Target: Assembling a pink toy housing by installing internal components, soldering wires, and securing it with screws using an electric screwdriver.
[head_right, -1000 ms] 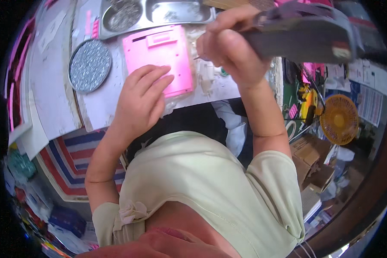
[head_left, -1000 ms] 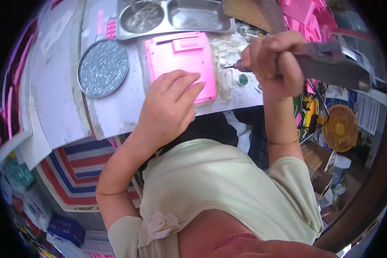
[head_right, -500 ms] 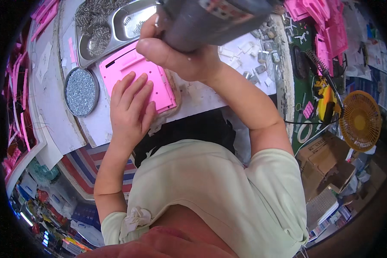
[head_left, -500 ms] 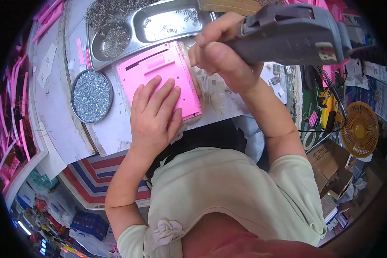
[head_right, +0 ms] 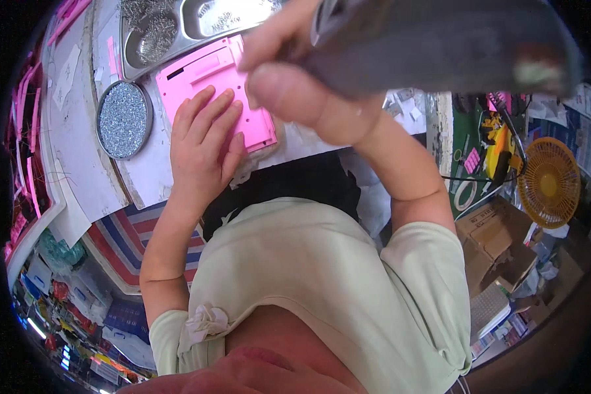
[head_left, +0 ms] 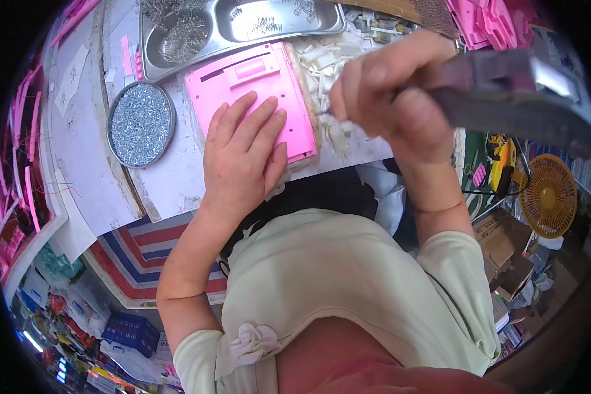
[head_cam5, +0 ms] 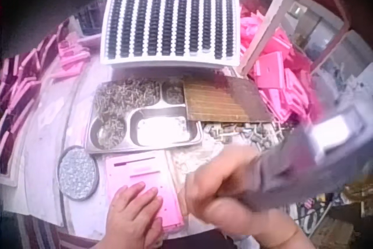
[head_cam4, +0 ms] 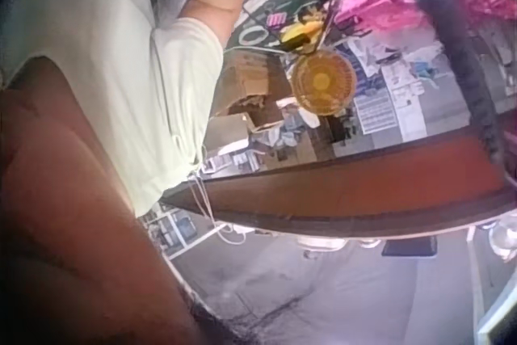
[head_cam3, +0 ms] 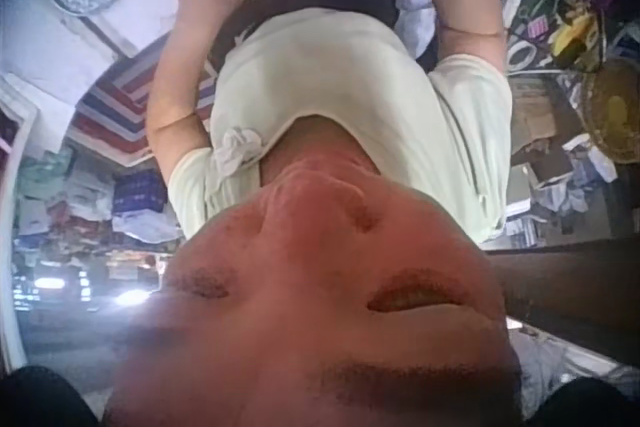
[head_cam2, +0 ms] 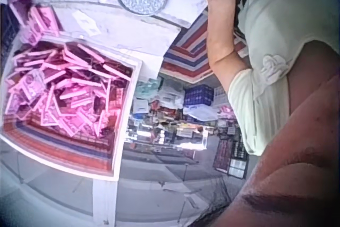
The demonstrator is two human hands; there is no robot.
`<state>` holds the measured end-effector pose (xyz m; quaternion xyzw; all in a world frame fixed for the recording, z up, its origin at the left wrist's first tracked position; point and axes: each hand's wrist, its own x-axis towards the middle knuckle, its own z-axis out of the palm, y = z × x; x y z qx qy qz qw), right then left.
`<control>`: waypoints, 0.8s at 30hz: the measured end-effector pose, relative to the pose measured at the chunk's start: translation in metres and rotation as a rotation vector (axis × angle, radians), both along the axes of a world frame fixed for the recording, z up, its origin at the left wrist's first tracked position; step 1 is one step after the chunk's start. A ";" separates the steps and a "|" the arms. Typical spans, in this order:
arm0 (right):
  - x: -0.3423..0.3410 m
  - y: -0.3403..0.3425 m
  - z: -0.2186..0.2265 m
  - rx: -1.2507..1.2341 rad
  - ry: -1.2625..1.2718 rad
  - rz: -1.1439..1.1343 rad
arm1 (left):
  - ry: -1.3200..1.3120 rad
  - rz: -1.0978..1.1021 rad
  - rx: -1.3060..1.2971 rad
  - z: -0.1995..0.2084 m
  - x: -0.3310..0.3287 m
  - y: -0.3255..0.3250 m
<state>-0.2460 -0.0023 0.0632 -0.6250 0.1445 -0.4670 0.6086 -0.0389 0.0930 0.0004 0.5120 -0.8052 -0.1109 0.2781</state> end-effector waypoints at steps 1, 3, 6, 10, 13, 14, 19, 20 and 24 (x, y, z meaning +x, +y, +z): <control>0.000 0.006 -0.008 -0.029 0.034 -0.030 | -0.003 -0.002 -0.005 0.000 -0.001 -0.001; 0.005 0.016 -0.024 -0.078 0.087 -0.085 | -0.014 -0.001 -0.016 0.001 -0.002 -0.002; -0.002 0.018 -0.016 0.045 0.146 -0.100 | 0.032 -0.050 0.011 0.005 0.001 -0.007; -0.006 0.011 -0.003 0.070 -0.015 -0.071 | 0.209 0.127 0.074 0.008 0.023 -0.023; -0.007 0.000 0.019 0.021 -0.078 0.021 | -0.197 0.176 -0.035 -0.005 0.038 -0.070; -0.006 -0.005 0.024 0.003 -0.109 0.065 | -0.305 0.131 -0.112 -0.008 0.041 -0.074; -0.041 -0.016 0.047 -0.042 -0.200 0.159 | 0.450 0.479 -0.516 0.018 0.121 0.064; -0.040 -0.017 0.045 -0.032 -0.196 0.164 | 0.787 0.712 -0.307 -0.002 0.143 0.106; -0.032 -0.021 0.039 0.018 -0.155 0.200 | 0.598 1.941 -0.037 -0.239 0.238 0.319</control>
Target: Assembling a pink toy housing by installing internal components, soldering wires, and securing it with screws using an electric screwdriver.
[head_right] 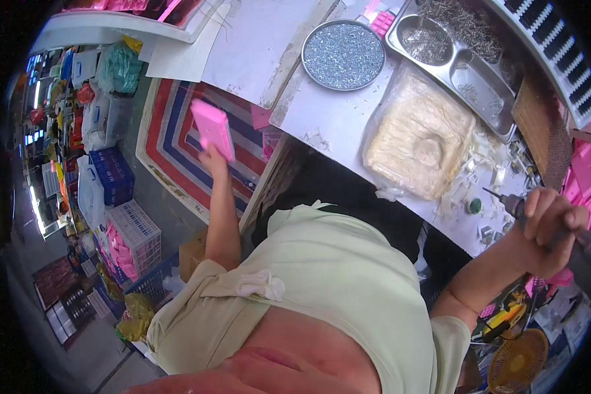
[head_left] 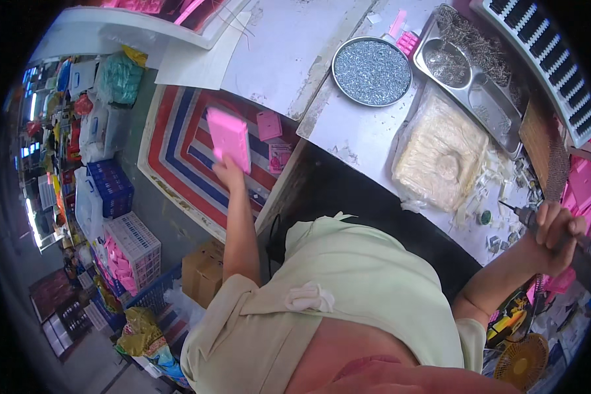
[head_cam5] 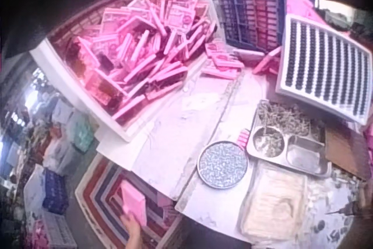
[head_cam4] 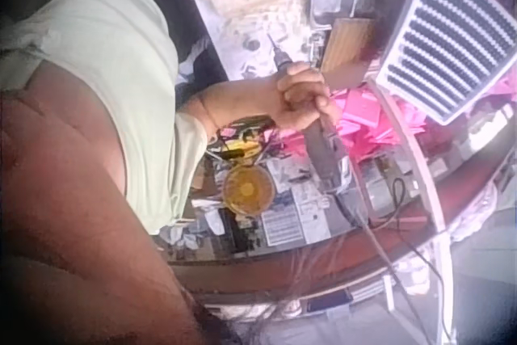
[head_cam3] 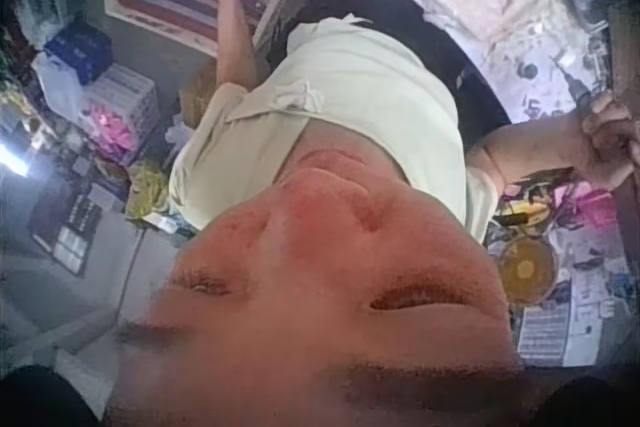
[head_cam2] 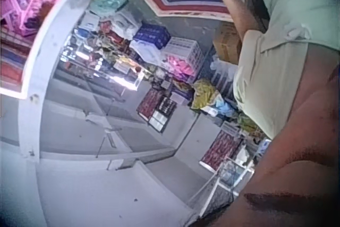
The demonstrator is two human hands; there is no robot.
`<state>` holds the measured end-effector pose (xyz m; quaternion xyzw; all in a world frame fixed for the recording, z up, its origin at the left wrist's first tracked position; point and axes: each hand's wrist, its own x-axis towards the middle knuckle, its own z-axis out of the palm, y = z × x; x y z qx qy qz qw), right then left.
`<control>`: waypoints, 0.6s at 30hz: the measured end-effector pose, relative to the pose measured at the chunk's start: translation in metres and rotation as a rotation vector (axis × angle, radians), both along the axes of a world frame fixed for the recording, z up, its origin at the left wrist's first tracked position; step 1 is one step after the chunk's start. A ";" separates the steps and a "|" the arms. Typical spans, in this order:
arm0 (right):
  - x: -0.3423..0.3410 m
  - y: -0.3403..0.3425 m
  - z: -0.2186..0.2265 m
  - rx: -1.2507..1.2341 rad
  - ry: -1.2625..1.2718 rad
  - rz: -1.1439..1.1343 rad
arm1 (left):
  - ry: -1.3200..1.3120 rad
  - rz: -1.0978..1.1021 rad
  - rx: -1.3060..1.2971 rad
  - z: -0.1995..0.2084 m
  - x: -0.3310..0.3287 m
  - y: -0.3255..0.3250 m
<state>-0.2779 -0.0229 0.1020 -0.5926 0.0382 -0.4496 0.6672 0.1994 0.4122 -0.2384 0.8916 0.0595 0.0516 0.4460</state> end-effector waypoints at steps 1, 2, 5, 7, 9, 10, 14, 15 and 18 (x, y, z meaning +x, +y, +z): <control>0.005 -0.004 -0.004 0.029 -0.007 0.013 | 0.241 0.095 0.119 -0.051 0.014 0.066; 0.012 -0.005 -0.007 0.034 -0.006 0.008 | 0.342 0.046 0.222 -0.083 0.006 0.097; 0.024 -0.003 -0.011 0.062 -0.023 -0.035 | 0.872 -0.200 0.607 -0.128 0.000 0.183; 0.033 0.000 0.000 0.003 -0.007 -0.059 | 1.044 -0.400 0.470 -0.155 -0.007 0.148; 0.029 -0.001 0.003 -0.030 0.039 -0.104 | 1.062 -0.753 0.718 -0.131 0.010 0.078; 0.024 0.002 0.004 -0.047 0.087 -0.149 | 1.079 -0.910 0.779 -0.084 0.018 0.002; 0.022 -0.002 -0.005 0.030 0.142 -0.256 | 0.978 -1.481 0.137 0.240 0.016 -0.170; 0.020 -0.003 -0.004 0.039 0.211 -0.306 | 0.847 -1.564 0.019 0.279 0.016 -0.204; 0.036 -0.002 0.002 -0.003 0.336 -0.527 | 0.313 -1.526 -0.237 0.315 0.029 -0.354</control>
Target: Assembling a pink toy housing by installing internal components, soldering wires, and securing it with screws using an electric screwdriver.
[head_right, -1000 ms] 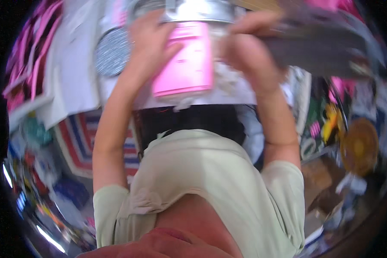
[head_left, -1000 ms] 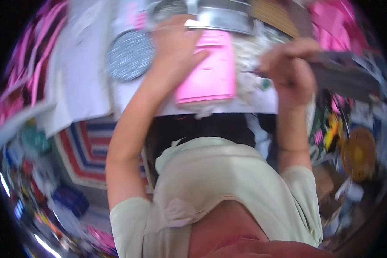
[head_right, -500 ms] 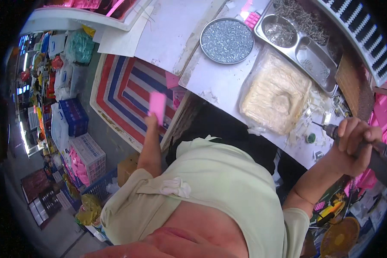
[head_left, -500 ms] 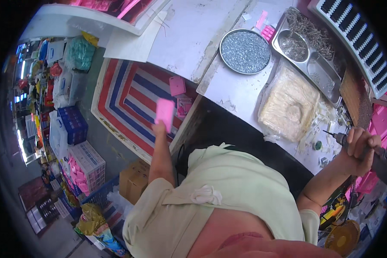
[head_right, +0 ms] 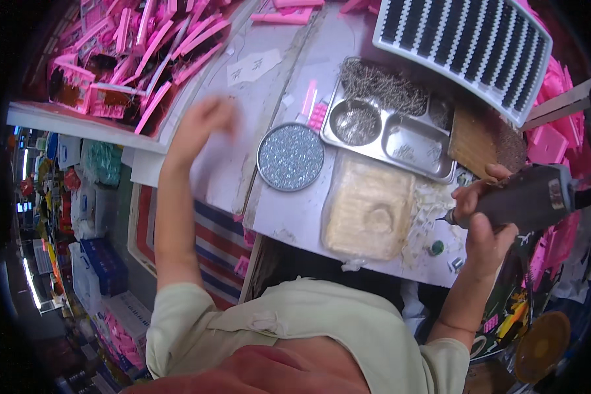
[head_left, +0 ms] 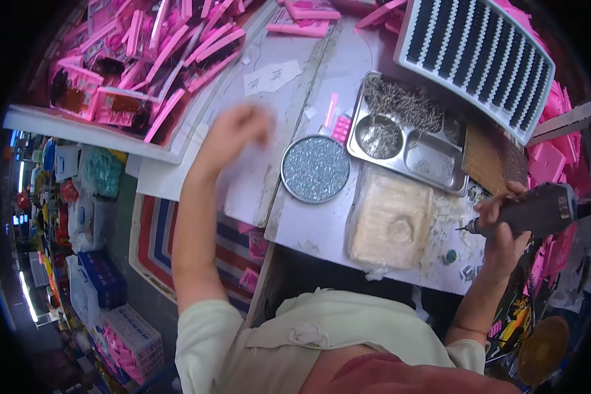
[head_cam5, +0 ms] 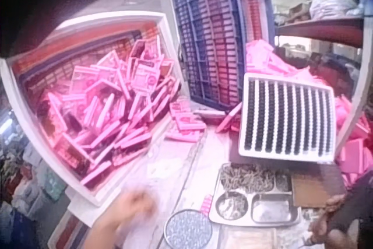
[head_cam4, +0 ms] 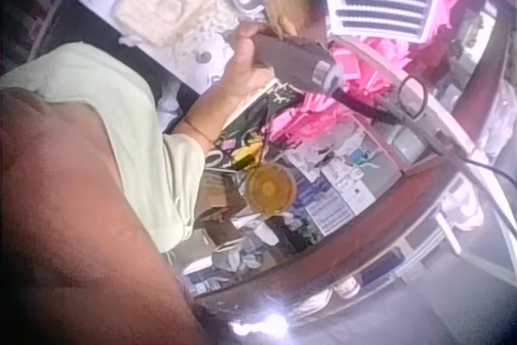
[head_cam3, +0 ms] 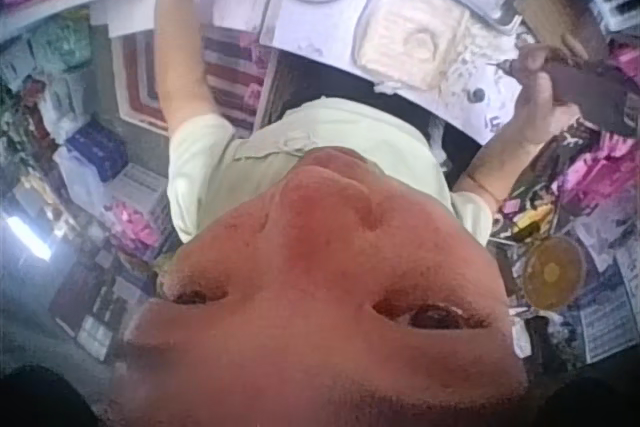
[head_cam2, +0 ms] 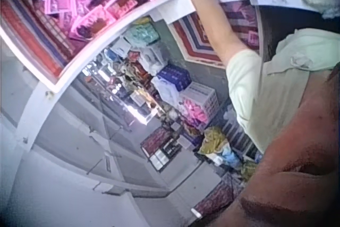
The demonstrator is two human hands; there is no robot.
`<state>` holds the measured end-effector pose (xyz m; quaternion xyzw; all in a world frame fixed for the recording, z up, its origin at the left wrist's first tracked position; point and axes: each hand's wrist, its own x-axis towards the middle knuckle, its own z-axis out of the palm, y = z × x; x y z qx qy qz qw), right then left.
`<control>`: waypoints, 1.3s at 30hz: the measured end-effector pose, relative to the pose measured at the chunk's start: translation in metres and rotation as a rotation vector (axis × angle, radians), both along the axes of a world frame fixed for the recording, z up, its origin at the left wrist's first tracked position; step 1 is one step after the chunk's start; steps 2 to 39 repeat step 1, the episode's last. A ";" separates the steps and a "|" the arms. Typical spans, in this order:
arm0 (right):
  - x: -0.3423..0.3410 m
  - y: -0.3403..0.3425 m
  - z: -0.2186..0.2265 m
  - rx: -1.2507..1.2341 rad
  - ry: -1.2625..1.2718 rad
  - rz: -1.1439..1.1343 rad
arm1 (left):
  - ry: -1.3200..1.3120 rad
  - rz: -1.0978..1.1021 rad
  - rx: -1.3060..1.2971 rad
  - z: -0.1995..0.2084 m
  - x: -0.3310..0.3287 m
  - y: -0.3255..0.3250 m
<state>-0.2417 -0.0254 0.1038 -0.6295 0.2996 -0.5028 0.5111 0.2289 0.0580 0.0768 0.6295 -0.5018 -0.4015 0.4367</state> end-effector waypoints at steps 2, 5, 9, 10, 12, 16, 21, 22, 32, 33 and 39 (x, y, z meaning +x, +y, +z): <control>0.003 -0.008 0.002 -0.010 -0.013 0.010 | 0.127 0.163 -0.034 -0.003 0.008 -0.054; 0.003 -0.008 0.002 -0.010 -0.013 0.010 | 0.127 0.163 -0.034 -0.003 0.008 -0.054; 0.003 -0.008 0.002 -0.010 -0.013 0.010 | 0.127 0.163 -0.034 -0.003 0.008 -0.054; 0.003 -0.008 0.002 -0.010 -0.013 0.010 | 0.127 0.163 -0.034 -0.003 0.008 -0.054; 0.003 -0.008 0.002 -0.010 -0.013 0.010 | 0.127 0.163 -0.034 -0.003 0.008 -0.054; 0.003 -0.008 0.002 -0.010 -0.013 0.010 | 0.127 0.163 -0.034 -0.003 0.008 -0.054; 0.003 -0.008 0.002 -0.010 -0.013 0.010 | 0.127 0.163 -0.034 -0.003 0.008 -0.054; 0.003 -0.008 0.002 -0.010 -0.013 0.010 | 0.127 0.163 -0.034 -0.003 0.008 -0.054; 0.003 -0.008 0.002 -0.010 -0.013 0.010 | 0.127 0.163 -0.034 -0.003 0.008 -0.054; 0.003 -0.008 0.002 -0.010 -0.013 0.010 | 0.127 0.163 -0.034 -0.003 0.008 -0.054; 0.003 -0.008 0.002 -0.010 -0.013 0.010 | 0.127 0.163 -0.034 -0.003 0.008 -0.054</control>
